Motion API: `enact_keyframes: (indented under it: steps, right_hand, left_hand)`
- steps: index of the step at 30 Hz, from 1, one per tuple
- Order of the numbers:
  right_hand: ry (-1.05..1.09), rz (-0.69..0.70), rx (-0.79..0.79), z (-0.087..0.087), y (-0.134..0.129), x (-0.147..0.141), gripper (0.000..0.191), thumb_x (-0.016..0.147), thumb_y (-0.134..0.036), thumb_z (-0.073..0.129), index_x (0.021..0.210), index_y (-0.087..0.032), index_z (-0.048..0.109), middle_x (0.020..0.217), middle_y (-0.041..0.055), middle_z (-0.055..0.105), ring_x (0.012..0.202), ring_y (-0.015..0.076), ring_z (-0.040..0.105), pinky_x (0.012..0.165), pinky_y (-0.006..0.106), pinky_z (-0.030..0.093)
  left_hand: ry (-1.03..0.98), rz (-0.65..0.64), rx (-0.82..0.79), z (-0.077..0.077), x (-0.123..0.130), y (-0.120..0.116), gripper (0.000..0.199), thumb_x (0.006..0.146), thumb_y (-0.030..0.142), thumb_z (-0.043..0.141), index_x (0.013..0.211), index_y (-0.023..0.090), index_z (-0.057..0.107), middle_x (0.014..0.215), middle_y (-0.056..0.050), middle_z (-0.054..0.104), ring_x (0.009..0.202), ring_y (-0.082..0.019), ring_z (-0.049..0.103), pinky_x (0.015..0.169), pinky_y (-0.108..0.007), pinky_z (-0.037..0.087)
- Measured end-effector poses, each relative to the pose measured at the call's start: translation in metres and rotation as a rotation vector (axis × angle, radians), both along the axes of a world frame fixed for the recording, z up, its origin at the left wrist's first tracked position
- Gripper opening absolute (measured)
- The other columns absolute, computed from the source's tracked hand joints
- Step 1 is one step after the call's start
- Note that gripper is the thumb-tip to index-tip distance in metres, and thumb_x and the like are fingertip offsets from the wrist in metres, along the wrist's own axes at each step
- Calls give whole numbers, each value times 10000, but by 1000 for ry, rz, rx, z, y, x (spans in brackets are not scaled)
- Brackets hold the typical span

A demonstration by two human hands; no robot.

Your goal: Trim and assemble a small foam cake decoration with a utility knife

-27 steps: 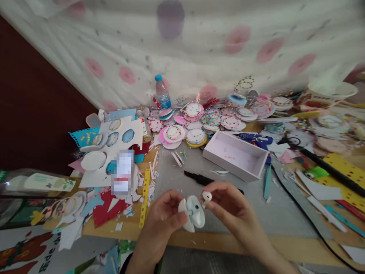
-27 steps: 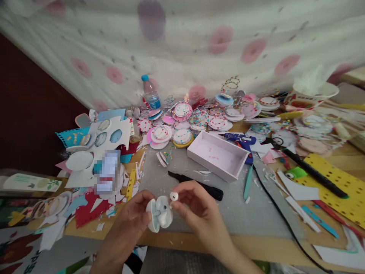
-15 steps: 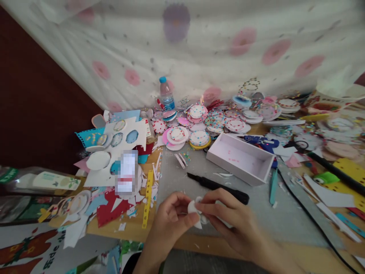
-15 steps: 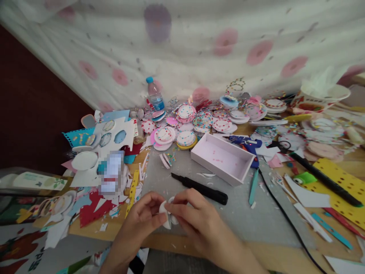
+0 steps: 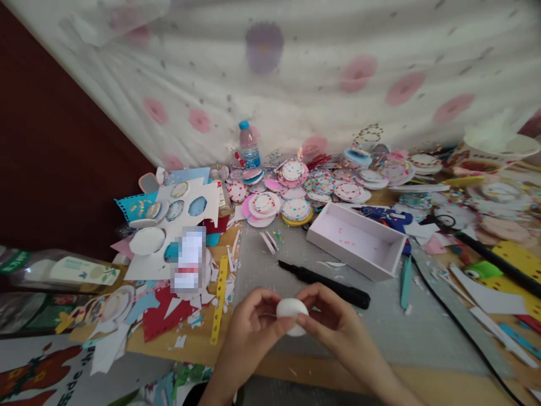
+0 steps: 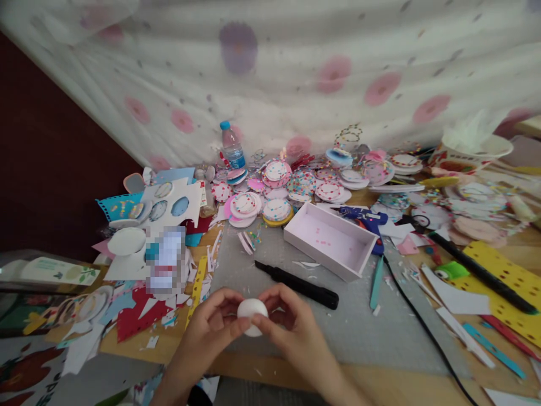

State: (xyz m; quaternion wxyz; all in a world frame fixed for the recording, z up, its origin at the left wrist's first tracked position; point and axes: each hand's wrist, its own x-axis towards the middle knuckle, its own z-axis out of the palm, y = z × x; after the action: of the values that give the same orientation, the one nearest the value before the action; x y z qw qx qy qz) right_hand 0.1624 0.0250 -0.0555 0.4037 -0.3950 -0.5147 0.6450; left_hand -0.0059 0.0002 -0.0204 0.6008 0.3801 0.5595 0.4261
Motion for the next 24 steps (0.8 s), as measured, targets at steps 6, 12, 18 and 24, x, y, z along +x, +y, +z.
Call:
enact_keyframes:
  steps: [6,12,18,24]
  right_hand:
    - [-484,-148,559,-16,3,20,166,919,-182,479,1067,-226,537,995,62,572,925,181,576,806,320,478]
    - [-762,-245,835,-48,5,54,141,887,-142,501,998,-206,561,1015,89,566,939,221,565,794,379,481]
    - [-831,-332,852,-66,4,62,168,887,-166,495,1040,-207,551,1064,111,553,955,245,569,786,410,491]
    - [-838,-301,745,-75,7,62,218,899,-211,483,1116,-215,508,1127,119,528,1015,261,547,848,452,477]
  left_hand:
    - [799,244,260,-29,-51,50,245,783,328,641,960,170,580,920,-73,683,823,-203,664,772,-339,521]
    - [1296,155,334,-40,-89,121,194,844,248,543,970,120,617,936,-144,667,922,-295,637,822,-413,481]
    - [1462,204,448,-25,-111,124,385,893,339,468,1212,134,534,1206,-169,564,1184,-307,489,1005,-423,373]
    - [1664,417,52,-16,-163,98,823,720,607,592,1242,-17,470,1172,-268,553,1178,-418,462,1003,-513,341]
